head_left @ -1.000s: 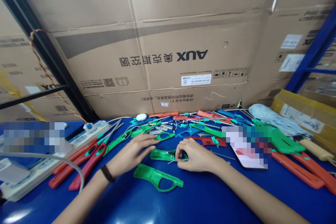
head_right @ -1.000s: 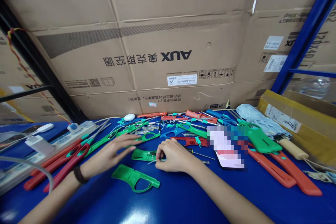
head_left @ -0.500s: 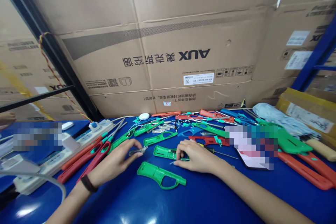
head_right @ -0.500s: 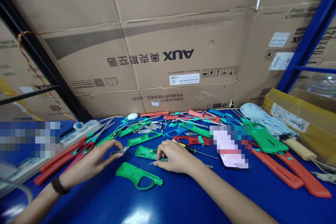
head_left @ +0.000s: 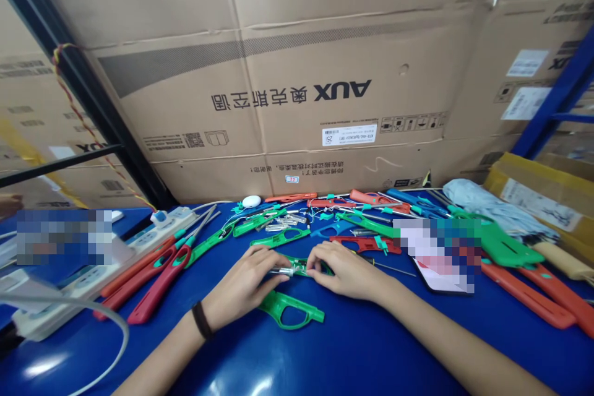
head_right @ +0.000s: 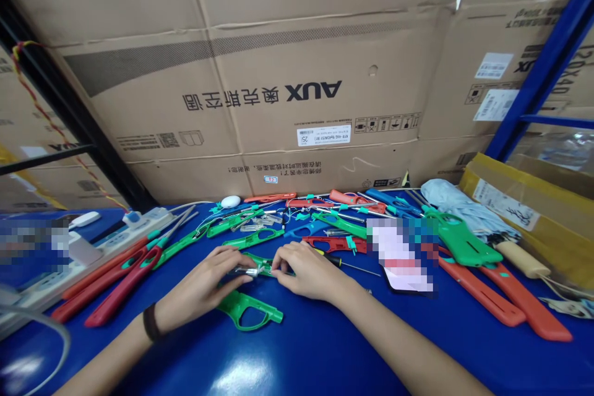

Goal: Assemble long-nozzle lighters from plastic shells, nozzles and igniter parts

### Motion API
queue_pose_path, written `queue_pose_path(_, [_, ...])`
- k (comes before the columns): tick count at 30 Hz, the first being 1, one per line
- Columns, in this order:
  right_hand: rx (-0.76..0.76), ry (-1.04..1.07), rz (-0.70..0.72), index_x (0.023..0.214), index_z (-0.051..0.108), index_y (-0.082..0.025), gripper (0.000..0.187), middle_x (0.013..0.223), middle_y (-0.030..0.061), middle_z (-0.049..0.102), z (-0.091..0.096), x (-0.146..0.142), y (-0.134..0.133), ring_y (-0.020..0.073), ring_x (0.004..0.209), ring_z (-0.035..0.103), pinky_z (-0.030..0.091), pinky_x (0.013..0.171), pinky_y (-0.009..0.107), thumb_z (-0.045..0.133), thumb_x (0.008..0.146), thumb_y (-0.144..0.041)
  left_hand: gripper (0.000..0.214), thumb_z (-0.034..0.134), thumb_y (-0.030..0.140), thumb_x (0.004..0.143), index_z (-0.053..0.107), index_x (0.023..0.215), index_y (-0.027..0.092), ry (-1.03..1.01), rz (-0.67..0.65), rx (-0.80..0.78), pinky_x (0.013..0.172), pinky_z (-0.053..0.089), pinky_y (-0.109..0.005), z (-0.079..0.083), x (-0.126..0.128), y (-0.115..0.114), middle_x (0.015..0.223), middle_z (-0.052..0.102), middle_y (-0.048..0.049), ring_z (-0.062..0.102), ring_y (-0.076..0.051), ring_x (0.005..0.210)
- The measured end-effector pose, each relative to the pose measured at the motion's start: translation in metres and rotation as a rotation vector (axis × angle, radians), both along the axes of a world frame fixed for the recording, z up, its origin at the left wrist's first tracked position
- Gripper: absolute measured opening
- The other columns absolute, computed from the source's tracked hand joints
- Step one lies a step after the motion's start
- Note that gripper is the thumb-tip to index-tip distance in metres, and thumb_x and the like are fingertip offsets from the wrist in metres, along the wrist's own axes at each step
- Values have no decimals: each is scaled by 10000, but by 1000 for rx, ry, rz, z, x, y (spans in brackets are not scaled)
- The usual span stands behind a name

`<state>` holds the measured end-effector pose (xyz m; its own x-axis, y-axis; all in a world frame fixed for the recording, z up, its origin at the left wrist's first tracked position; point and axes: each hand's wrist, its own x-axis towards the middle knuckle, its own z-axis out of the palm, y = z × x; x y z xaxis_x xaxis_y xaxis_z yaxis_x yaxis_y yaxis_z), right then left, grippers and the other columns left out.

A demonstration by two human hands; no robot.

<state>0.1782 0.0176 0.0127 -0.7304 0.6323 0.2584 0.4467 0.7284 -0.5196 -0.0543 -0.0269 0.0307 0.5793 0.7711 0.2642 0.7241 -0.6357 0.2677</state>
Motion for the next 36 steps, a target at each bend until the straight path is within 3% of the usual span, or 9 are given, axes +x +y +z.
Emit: queue_pose_path(36, [34,-35,-2,850,578,-206,60,851,4,641,4,-1,-2,150,804,579,321,952,419,546,878,-248,143,501,283,921,570,1041,247,59,27,17,952,365,-386,2,-3,2,1019,664,-15,593,-188,952])
